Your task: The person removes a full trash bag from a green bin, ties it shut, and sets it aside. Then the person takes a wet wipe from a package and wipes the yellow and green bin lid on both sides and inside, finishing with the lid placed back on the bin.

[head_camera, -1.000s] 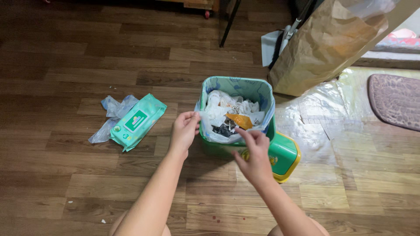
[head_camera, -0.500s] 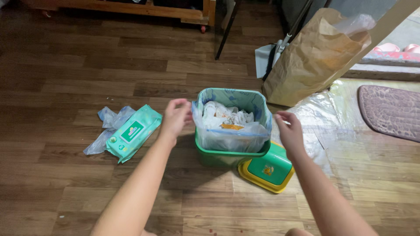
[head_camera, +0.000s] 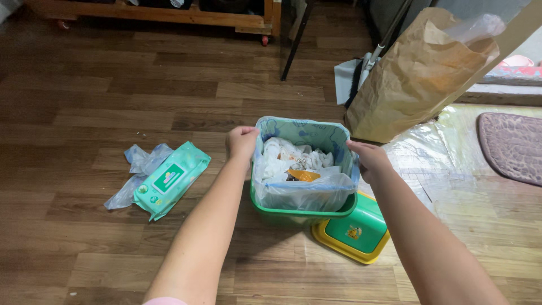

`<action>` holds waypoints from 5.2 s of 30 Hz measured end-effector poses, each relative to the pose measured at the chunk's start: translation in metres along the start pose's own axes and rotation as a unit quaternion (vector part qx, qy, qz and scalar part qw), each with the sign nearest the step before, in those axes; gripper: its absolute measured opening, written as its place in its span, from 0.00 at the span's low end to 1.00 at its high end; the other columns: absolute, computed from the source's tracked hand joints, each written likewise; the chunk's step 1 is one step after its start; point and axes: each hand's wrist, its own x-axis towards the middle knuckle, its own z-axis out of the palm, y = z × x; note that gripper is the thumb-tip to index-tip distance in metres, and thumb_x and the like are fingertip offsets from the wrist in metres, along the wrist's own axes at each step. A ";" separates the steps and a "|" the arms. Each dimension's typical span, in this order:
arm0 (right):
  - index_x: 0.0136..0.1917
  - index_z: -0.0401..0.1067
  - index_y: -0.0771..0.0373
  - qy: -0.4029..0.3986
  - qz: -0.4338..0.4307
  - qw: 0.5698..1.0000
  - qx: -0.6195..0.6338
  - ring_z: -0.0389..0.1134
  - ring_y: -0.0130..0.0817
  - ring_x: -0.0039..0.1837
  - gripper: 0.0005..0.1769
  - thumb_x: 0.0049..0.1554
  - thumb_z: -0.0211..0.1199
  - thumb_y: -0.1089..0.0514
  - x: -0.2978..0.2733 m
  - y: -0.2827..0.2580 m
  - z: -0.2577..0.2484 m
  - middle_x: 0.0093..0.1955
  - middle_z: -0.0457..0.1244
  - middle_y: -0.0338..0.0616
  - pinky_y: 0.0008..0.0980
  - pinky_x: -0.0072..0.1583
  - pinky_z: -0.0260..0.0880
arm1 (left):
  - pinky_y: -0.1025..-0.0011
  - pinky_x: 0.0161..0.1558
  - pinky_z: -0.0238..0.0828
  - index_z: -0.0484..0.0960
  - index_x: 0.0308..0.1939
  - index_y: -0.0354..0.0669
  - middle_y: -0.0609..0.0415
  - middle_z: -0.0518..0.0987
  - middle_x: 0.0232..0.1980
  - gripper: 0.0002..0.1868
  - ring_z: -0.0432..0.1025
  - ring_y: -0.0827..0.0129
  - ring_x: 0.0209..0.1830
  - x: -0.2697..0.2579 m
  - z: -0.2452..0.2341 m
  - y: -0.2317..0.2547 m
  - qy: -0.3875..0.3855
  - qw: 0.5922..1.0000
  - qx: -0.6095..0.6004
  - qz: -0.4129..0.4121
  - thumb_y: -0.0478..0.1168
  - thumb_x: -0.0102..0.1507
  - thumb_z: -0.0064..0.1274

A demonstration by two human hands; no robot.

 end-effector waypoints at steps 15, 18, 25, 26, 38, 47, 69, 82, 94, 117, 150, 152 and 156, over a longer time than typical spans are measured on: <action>0.59 0.71 0.66 -0.247 -0.238 0.939 -0.029 0.69 0.27 0.53 0.14 0.61 0.65 0.62 -0.062 -0.020 -0.028 0.50 0.67 0.40 0.28 0.55 0.72 | 0.78 0.43 0.68 0.80 0.47 0.39 0.61 0.78 0.42 0.06 0.70 0.80 0.40 -0.047 -0.063 0.048 -0.197 0.959 -0.151 0.134 0.34 0.66 0.56; 0.62 0.70 0.63 -0.191 -0.242 0.941 -0.140 0.69 0.26 0.51 0.20 0.58 0.66 0.54 -0.080 -0.026 -0.036 0.49 0.67 0.37 0.30 0.53 0.72 | 0.77 0.47 0.68 0.81 0.49 0.39 0.61 0.77 0.43 0.08 0.69 0.79 0.43 -0.064 -0.088 0.049 -0.224 0.956 -0.138 0.130 0.37 0.68 0.58; 0.57 0.77 0.65 -0.049 -0.243 0.869 -0.427 0.66 0.36 0.42 0.22 0.59 0.69 0.46 -0.085 -0.015 -0.028 0.41 0.67 0.48 0.37 0.46 0.68 | 0.71 0.39 0.73 0.80 0.47 0.39 0.57 0.81 0.39 0.17 0.75 0.72 0.36 -0.099 -0.094 0.048 -0.195 0.957 0.126 0.173 0.41 0.57 0.65; 0.54 0.79 0.66 -0.035 -0.248 0.853 -0.458 0.65 0.38 0.41 0.20 0.62 0.68 0.46 -0.084 -0.014 -0.031 0.40 0.68 0.51 0.38 0.45 0.67 | 0.69 0.39 0.72 0.82 0.46 0.38 0.55 0.80 0.38 0.14 0.74 0.70 0.35 -0.099 -0.095 0.048 -0.172 0.948 0.175 0.204 0.41 0.60 0.64; 0.76 0.57 0.53 -0.114 -0.182 0.977 0.009 0.60 0.38 0.70 0.36 0.56 0.63 0.57 -0.109 -0.004 -0.055 0.71 0.57 0.49 0.43 0.67 0.65 | 0.63 0.69 0.55 0.58 0.72 0.48 0.50 0.63 0.72 0.47 0.57 0.63 0.72 -0.117 -0.145 0.072 -0.475 0.873 0.021 0.108 0.43 0.54 0.69; 0.81 0.43 0.51 -0.163 -0.437 0.806 -0.364 0.41 0.53 0.80 0.66 0.38 0.80 0.52 -0.099 -0.009 -0.028 0.80 0.42 0.57 0.49 0.76 0.47 | 0.57 0.78 0.41 0.57 0.65 0.81 0.58 0.46 0.84 0.54 0.36 0.52 0.85 -0.142 -0.102 0.059 -0.262 0.750 0.391 0.465 0.61 0.44 0.80; 0.70 0.68 0.39 -0.105 -0.464 0.603 -0.640 0.49 0.52 0.76 0.44 0.43 0.67 0.69 -0.068 -0.024 0.041 0.75 0.53 0.50 0.56 0.74 0.45 | 0.58 0.55 0.69 0.76 0.65 0.51 0.54 0.82 0.42 0.32 0.74 0.56 0.49 -0.176 -0.129 0.080 -0.329 0.812 0.287 0.388 0.35 0.56 0.61; 0.52 0.75 0.59 0.013 -0.389 0.703 -0.595 0.68 0.53 0.62 0.14 0.51 0.70 0.62 -0.059 -0.059 0.020 0.58 0.66 0.50 0.48 0.61 0.71 | 0.57 0.57 0.71 0.69 0.67 0.46 0.45 0.77 0.51 0.41 0.73 0.53 0.54 -0.178 -0.142 0.083 -0.232 0.916 0.239 0.223 0.49 0.52 0.66; 0.52 0.82 0.54 -0.136 -0.353 0.726 -0.575 0.71 0.50 0.56 0.18 0.48 0.67 0.67 -0.040 -0.043 0.013 0.53 0.69 0.54 0.41 0.59 0.71 | 0.57 0.54 0.69 0.85 0.42 0.47 0.52 0.83 0.45 0.20 0.71 0.52 0.50 -0.180 -0.113 0.062 -0.234 0.856 0.302 0.349 0.44 0.48 0.70; 0.53 0.78 0.72 -0.105 -0.384 0.915 0.063 0.74 0.35 0.52 0.11 0.58 0.59 0.72 -0.088 -0.159 0.032 0.50 0.71 0.50 0.31 0.55 0.78 | 0.68 0.36 0.74 0.85 0.39 0.41 0.48 0.85 0.35 0.07 0.79 0.64 0.32 -0.139 -0.088 0.193 -0.033 0.929 0.074 0.361 0.31 0.59 0.55; 0.51 0.79 0.70 -0.320 -0.444 0.836 0.034 0.76 0.38 0.52 0.12 0.57 0.59 0.76 -0.255 -0.272 0.214 0.50 0.72 0.50 0.38 0.55 0.79 | 0.76 0.35 0.69 0.85 0.41 0.36 0.56 0.83 0.34 0.02 0.72 0.78 0.32 -0.096 -0.290 0.324 0.100 0.871 0.046 0.478 0.29 0.65 0.59; 0.50 0.79 0.69 -0.323 -0.424 0.845 -0.031 0.75 0.36 0.49 0.10 0.57 0.63 0.75 -0.254 -0.244 0.225 0.49 0.72 0.50 0.36 0.53 0.80 | 0.76 0.37 0.71 0.85 0.41 0.37 0.55 0.84 0.35 0.09 0.74 0.77 0.34 -0.100 -0.296 0.299 0.075 0.879 0.078 0.465 0.26 0.62 0.53; 0.48 0.82 0.66 -0.330 -0.443 0.816 -0.169 0.76 0.31 0.49 0.16 0.52 0.59 0.76 -0.239 -0.176 0.251 0.48 0.74 0.47 0.31 0.53 0.80 | 0.74 0.40 0.73 0.86 0.40 0.39 0.54 0.85 0.37 0.09 0.76 0.76 0.37 -0.106 -0.289 0.246 -0.047 0.909 0.110 0.399 0.26 0.59 0.54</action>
